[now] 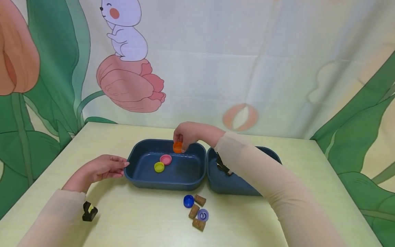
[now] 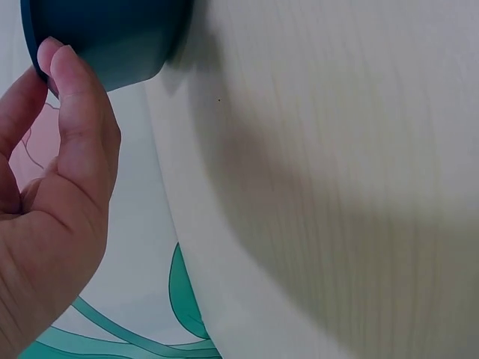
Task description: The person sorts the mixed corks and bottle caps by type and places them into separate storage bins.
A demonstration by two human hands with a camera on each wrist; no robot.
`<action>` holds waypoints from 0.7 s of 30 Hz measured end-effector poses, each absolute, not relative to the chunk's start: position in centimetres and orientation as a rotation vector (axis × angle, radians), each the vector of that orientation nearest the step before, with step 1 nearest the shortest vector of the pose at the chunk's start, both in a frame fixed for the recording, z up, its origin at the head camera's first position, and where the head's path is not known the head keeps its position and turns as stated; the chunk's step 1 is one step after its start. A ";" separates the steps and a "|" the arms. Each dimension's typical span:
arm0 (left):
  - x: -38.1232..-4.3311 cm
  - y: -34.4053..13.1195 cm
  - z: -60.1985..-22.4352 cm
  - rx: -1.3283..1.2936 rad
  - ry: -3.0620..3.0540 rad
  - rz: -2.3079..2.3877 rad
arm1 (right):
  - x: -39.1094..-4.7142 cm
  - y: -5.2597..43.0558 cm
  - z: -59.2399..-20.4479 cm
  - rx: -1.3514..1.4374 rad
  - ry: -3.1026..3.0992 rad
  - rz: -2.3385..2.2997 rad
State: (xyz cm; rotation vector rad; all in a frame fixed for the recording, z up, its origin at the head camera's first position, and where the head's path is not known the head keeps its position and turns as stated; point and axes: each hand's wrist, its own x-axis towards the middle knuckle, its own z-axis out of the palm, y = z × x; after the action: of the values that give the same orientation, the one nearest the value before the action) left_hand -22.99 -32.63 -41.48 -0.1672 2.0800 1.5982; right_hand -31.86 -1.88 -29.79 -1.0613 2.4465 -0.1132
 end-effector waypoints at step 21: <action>-22.8 -32.3 -41.1 -0.157 2.094 1.593 | -32.5 -4.1 -31.7 -0.975 2.439 -0.119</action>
State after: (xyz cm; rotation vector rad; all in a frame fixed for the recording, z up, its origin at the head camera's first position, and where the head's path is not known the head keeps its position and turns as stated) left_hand -22.83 -32.34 -41.05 -0.1566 2.0938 1.5931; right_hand -32.48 -4.12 -31.72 -0.9754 2.4394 -0.1188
